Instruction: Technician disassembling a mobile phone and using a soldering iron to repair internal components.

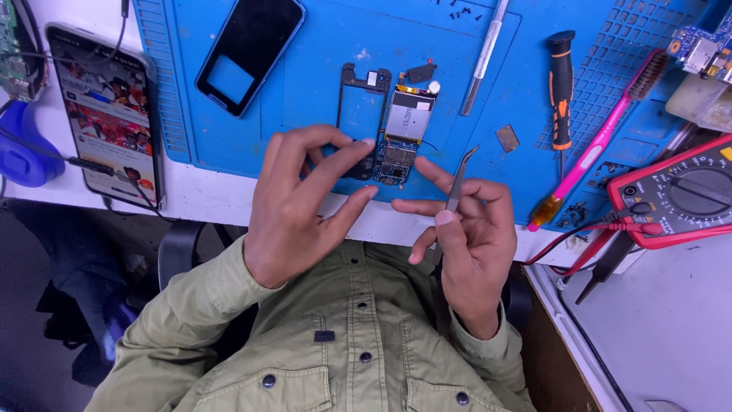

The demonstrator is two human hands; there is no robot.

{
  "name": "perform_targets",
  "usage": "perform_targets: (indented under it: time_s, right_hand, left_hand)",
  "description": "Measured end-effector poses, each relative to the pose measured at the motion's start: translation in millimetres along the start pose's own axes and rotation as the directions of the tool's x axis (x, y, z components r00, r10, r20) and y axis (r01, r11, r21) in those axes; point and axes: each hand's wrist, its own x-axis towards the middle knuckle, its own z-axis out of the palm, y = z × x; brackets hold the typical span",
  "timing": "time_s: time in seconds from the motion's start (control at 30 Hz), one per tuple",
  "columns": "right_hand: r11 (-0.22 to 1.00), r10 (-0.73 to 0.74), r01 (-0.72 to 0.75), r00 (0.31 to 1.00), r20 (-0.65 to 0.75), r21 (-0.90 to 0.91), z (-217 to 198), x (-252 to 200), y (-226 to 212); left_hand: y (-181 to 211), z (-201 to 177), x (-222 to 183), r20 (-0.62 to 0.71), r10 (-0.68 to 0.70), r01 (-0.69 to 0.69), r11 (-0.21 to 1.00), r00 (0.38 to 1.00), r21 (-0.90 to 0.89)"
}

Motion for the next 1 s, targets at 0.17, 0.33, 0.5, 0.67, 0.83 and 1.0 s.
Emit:
perform_targets:
  time_s: [0.17,0.33,0.5,0.67,0.83,1.0]
  right_hand:
    - [0.993,0.03,-0.032,0.999,0.021,0.116,-5.5,1.8,5.7]
    - [0.962,0.094,-0.095,0.995,0.016,0.256,-9.3,5.6,9.4]
    - [0.968,0.091,-0.092,0.996,0.014,0.235,-8.7,6.1,9.4]
    - [0.964,0.111,-0.103,0.994,-0.018,0.247,-4.5,8.1,7.4]
    - [0.977,0.114,-0.104,0.992,-0.045,0.188,0.9,8.1,4.6]
    - [0.99,0.073,-0.064,0.995,-0.063,0.123,6.2,7.4,1.0]
  left_hand:
    - [-5.3,8.4,-4.4,0.008,0.042,-0.042,0.998,0.999,0.056]
    - [-7.5,9.3,-6.6,0.006,0.047,-0.047,0.997,0.999,0.056]
    - [-7.0,8.6,-5.3,-0.008,0.054,-0.053,0.997,0.999,0.048]
    - [-6.2,9.3,-5.1,-0.015,0.06,-0.059,0.996,0.998,0.067]
    - [-7.8,10.8,-6.9,-0.027,0.057,-0.055,0.996,0.998,0.063]
    - [-9.1,11.8,-9.4,-0.022,0.067,-0.066,0.996,0.997,0.055]
